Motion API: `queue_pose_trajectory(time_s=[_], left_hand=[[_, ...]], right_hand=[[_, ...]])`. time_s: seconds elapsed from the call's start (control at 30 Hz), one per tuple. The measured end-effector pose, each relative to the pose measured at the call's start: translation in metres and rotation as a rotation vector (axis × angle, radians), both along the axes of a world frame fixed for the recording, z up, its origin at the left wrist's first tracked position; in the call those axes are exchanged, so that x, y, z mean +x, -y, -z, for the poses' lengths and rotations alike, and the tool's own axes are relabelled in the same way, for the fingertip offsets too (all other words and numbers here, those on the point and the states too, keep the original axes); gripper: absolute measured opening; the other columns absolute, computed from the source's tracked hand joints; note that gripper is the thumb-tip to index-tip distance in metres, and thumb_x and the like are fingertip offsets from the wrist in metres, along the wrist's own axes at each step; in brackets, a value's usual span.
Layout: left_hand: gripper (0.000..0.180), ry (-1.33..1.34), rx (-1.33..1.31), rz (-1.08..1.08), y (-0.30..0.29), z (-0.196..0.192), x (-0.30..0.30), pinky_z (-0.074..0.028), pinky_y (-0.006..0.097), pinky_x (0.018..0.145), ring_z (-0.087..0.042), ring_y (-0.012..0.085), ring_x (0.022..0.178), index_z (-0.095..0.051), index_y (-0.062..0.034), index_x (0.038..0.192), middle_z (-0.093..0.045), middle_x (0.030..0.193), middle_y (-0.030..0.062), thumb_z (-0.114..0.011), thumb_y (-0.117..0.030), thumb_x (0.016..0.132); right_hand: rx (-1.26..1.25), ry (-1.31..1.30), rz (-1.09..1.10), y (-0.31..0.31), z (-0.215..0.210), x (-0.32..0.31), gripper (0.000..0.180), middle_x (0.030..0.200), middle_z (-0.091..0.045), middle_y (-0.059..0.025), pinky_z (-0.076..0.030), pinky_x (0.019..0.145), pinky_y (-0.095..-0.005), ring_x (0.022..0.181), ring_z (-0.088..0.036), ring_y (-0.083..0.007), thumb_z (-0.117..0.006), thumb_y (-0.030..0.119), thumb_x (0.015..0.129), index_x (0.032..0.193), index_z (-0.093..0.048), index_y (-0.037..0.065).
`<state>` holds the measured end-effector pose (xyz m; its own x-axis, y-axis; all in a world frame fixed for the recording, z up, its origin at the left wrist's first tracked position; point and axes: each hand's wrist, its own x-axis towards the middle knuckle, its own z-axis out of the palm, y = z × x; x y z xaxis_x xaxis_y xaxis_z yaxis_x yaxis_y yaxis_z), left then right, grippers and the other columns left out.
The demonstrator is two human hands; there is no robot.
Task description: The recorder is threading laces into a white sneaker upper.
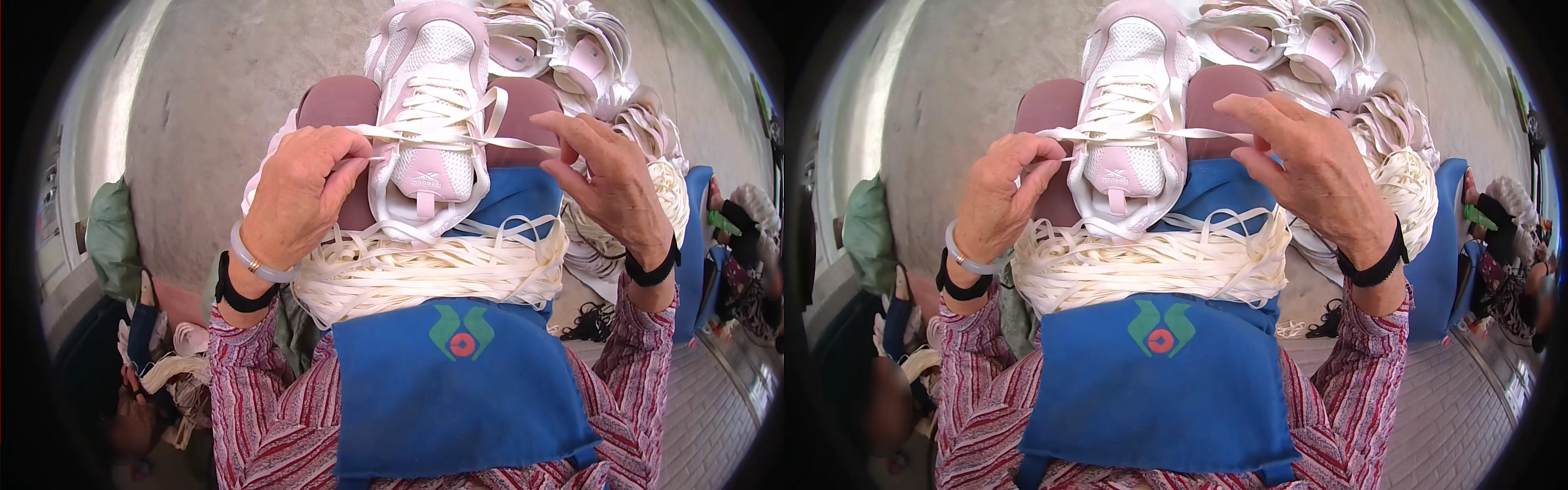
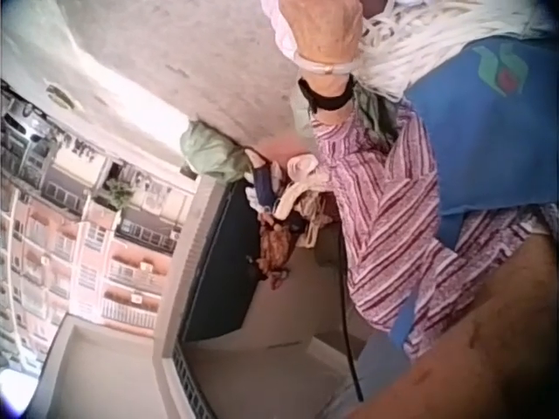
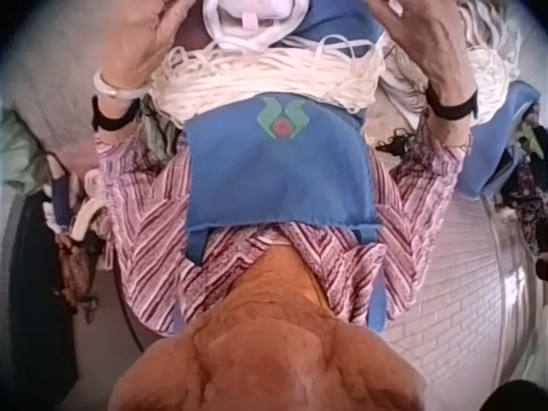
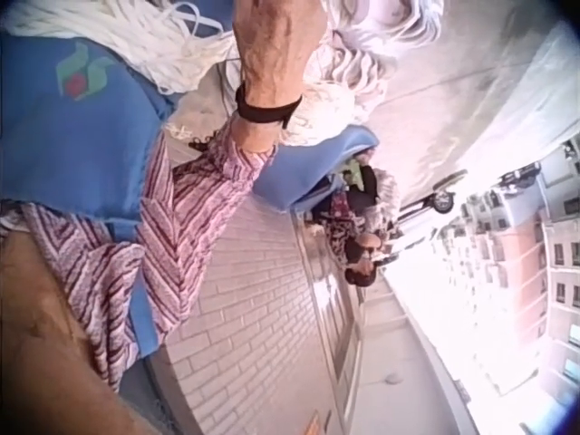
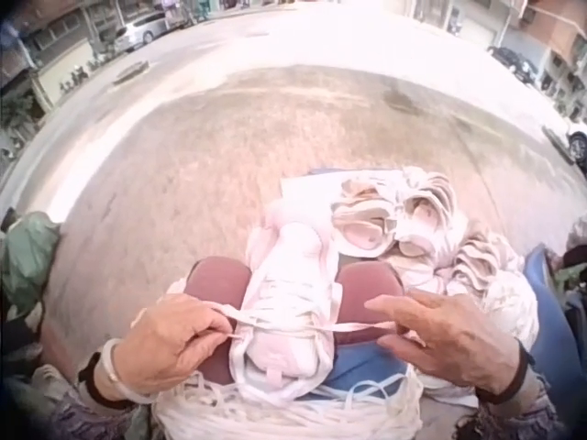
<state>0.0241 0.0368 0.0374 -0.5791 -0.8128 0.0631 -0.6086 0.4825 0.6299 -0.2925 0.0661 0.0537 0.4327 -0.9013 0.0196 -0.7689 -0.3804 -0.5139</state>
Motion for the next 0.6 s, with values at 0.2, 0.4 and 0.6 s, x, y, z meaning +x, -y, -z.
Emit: queue_pose_trajectory(time_s=[0.2, 0.4, 0.6], left_hand=[[0.01, -0.01, 0.02, 0.008, 0.002, -0.003, -0.003, -0.043, 0.039, 0.069, -0.056, 0.0315, 0.077, -0.059, -0.0037, 0.089, -0.058, 0.081, 0.0113, -0.061, 0.0, 0.08], [0.009, 0.132, -0.052, 0.068, 0.005, -0.005, -0.005, -0.041, 0.037, 0.068, -0.051, 0.0304, 0.075, -0.056, -0.0026, 0.088, -0.053, 0.079, 0.0116, -0.058, 0.002, 0.08], [0.008, 0.183, -0.055, 0.103, 0.008, -0.012, -0.016, -0.042, 0.037, 0.068, -0.052, 0.0298, 0.075, -0.056, -0.002, 0.088, -0.054, 0.079, 0.0109, -0.058, 0.0, 0.08]], right_hand=[[-0.028, 0.021, -0.005, 0.003, 0.0, -0.006, 0.033, 0.082, -0.059, -0.01, -0.046, 0.057, -0.0361, 0.064, -0.059, -0.0252, -0.072, 0.006, 0.076, 0.105, -0.058, 0.007], [0.35, 0.383, 0.202, 0.001, -0.011, -0.025, 0.01, 0.075, -0.054, 0.0022, -0.038, 0.055, -0.0208, 0.066, -0.048, -0.0032, -0.069, 0.007, 0.083, 0.09, -0.064, 0.001], [0.585, 0.647, 0.228, -0.001, -0.016, -0.033, 0.013, 0.079, -0.057, 0.0026, -0.04, 0.057, -0.0179, 0.066, -0.05, -0.0026, -0.07, 0.008, 0.084, 0.093, -0.066, 0.0]])
